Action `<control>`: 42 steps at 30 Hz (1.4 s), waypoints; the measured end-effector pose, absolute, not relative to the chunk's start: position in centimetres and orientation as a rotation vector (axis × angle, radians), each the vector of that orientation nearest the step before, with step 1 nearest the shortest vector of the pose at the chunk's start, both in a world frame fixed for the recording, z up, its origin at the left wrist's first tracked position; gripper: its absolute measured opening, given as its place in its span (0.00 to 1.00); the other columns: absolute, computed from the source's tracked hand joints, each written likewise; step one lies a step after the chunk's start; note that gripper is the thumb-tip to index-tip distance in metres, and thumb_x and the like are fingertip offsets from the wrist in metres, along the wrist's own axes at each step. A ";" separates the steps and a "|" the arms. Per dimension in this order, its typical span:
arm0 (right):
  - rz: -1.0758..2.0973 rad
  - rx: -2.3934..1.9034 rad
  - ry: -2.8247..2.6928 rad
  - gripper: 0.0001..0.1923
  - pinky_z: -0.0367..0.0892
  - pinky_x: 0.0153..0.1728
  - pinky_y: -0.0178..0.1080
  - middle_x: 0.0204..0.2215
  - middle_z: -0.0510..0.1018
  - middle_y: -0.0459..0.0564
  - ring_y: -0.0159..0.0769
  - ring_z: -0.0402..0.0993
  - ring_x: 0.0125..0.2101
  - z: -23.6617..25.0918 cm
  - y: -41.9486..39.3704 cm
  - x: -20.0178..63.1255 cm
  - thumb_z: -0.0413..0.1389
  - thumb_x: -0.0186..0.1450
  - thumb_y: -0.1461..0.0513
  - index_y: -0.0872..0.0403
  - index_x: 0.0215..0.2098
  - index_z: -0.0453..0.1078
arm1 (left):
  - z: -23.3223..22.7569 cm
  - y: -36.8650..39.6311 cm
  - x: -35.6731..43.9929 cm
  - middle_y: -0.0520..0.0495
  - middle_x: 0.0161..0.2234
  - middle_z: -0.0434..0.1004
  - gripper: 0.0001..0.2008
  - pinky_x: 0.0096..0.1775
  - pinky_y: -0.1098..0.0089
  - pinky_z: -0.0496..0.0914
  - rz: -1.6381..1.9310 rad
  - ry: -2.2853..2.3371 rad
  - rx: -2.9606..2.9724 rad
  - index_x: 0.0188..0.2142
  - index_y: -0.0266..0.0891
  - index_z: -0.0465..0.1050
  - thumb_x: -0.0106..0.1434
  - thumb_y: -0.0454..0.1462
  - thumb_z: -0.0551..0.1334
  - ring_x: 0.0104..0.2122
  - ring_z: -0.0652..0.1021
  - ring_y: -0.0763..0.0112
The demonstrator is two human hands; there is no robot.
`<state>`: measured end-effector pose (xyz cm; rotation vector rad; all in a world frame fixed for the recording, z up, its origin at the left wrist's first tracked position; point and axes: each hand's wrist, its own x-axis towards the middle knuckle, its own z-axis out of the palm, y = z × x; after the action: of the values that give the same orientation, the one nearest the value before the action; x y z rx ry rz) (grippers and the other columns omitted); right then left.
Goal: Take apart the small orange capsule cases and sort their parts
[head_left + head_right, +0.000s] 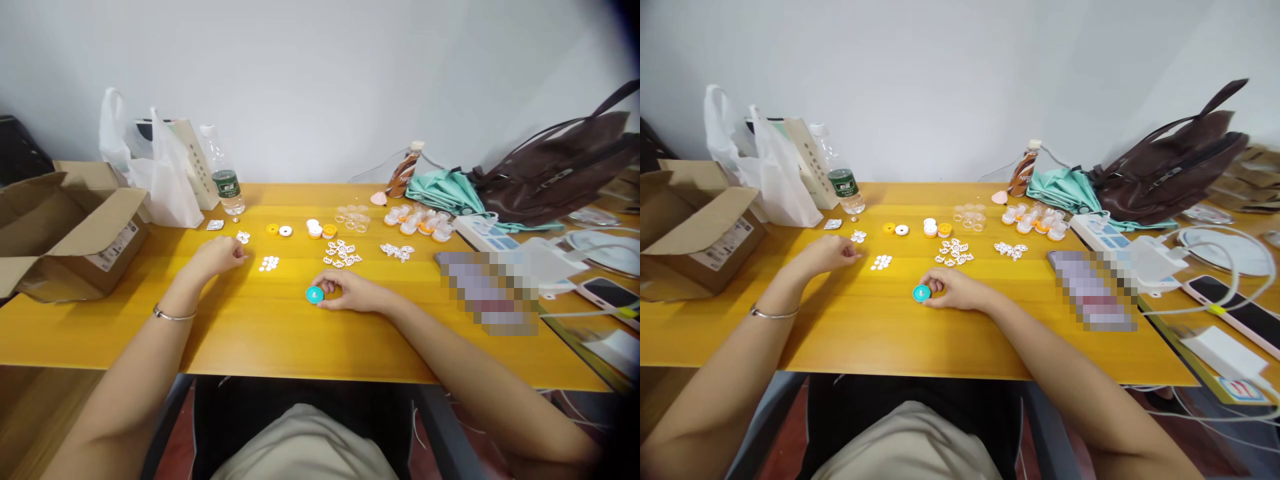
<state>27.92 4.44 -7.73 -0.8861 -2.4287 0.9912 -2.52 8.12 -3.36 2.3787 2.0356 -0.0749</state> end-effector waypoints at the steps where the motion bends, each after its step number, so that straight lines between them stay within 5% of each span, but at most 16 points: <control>1: 1.002 -0.893 -2.423 0.14 0.62 0.31 0.32 0.27 0.66 0.44 0.28 0.61 0.28 -7.8 4.4 27.9 0.58 0.55 0.60 0.55 0.39 0.67 | -3.5 8.2 -2.7 0.48 0.28 0.77 0.09 0.25 0.72 0.59 -0.071 2.018 2.392 0.26 0.42 0.72 0.53 0.41 0.55 0.29 0.74 0.66; 9: 1.065 -0.926 -2.383 0.14 0.62 0.32 0.33 0.29 0.66 0.44 0.28 0.61 0.29 -7.5 4.2 28.0 0.59 0.55 0.59 0.55 0.38 0.65 | -3.0 7.2 -1.9 0.45 0.32 0.76 0.12 0.32 0.70 0.64 0.286 1.891 2.572 0.31 0.39 0.73 0.60 0.37 0.52 0.32 0.74 0.64; 15: 1.168 -0.924 -2.282 0.15 0.62 0.32 0.33 0.29 0.67 0.44 0.28 0.63 0.29 -7.7 4.4 28.0 0.57 0.56 0.57 0.54 0.38 0.63 | -3.9 4.5 3.2 0.44 0.39 0.72 0.13 0.42 0.69 0.66 0.558 0.874 2.888 0.44 0.39 0.70 0.65 0.40 0.52 0.39 0.73 0.68; 19: 1.239 -0.929 -2.201 0.14 0.62 0.29 0.33 0.27 0.66 0.43 0.27 0.62 0.27 -7.3 4.3 27.9 0.57 0.56 0.55 0.54 0.36 0.62 | -5.6 3.6 5.5 0.44 0.40 0.72 0.12 0.41 0.70 0.66 0.568 0.655 2.943 0.45 0.39 0.69 0.66 0.38 0.51 0.38 0.73 0.71; 25: 1.243 -0.895 -2.162 0.13 0.61 0.29 0.33 0.27 0.67 0.43 0.27 0.62 0.27 -7.1 4.3 27.9 0.58 0.56 0.57 0.54 0.36 0.63 | -6.5 3.7 5.9 0.45 0.36 0.74 0.10 0.38 0.70 0.64 0.712 0.667 3.011 0.39 0.38 0.71 0.66 0.37 0.51 0.35 0.72 0.71; 32: 1.233 -0.909 -2.027 0.24 0.62 0.30 0.34 0.27 0.67 0.42 0.27 0.63 0.26 -7.9 4.7 27.8 0.58 0.57 0.56 0.53 0.49 0.58 | -5.6 4.7 4.7 0.47 0.35 0.74 0.08 0.36 0.70 0.61 0.776 0.876 3.028 0.36 0.39 0.69 0.65 0.34 0.51 0.36 0.73 0.71; 42: 1.180 -1.021 -2.010 0.17 0.62 0.30 0.34 0.27 0.67 0.44 0.27 0.63 0.26 -7.6 4.8 28.0 0.54 0.59 0.53 0.54 0.43 0.65 | -5.7 10.5 1.5 0.44 0.37 0.73 0.09 0.36 0.68 0.63 0.500 1.625 2.789 0.35 0.40 0.73 0.62 0.37 0.54 0.38 0.73 0.64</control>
<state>27.96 4.84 -7.61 -1.0207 -2.0102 1.1795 1.49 10.47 -5.75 2.7894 1.6248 0.4996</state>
